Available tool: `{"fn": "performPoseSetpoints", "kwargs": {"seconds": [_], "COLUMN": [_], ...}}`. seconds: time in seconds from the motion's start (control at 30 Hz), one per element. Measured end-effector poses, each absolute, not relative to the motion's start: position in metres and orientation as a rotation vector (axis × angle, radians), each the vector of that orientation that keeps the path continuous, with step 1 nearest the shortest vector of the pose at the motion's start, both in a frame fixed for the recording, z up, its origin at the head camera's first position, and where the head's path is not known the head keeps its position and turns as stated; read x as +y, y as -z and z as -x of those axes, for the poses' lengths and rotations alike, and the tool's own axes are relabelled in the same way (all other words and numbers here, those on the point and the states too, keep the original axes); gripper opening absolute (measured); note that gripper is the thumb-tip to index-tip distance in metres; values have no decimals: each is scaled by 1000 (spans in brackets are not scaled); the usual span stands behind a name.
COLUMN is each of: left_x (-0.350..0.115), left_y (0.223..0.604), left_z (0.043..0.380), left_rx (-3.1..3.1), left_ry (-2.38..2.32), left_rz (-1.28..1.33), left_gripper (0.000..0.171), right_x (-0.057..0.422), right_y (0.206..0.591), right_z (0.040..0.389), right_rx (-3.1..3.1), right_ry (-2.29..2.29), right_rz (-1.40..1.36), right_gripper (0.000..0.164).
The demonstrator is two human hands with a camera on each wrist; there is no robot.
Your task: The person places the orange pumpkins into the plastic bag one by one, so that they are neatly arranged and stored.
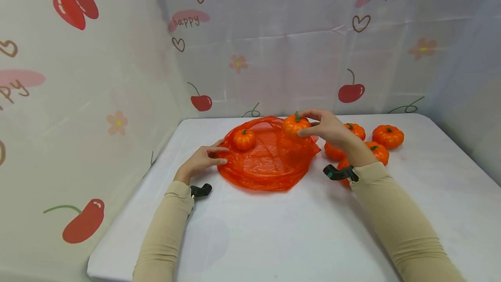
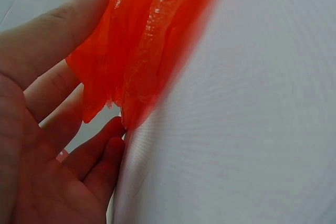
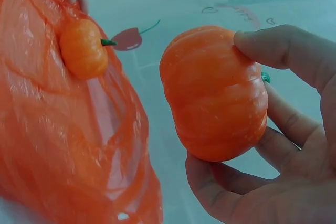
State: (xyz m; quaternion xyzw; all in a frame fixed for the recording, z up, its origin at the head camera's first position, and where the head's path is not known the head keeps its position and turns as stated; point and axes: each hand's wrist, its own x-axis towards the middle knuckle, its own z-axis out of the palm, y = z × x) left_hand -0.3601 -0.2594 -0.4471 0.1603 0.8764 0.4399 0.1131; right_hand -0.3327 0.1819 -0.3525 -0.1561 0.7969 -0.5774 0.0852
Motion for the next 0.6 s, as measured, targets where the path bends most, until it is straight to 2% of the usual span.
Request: {"fn": "performPoseSetpoints", "kwargs": {"seconds": [0.6], "left_x": [-261], "left_y": [448], "left_z": [362], "left_rx": [2564], "left_ry": [-1284], "left_rz": [-500], "left_gripper": [47], "right_x": [123], "right_y": [373], "right_z": [377], "right_rx": [2307], "right_ry": [1788], "right_rz": [446], "right_gripper": [52]}}
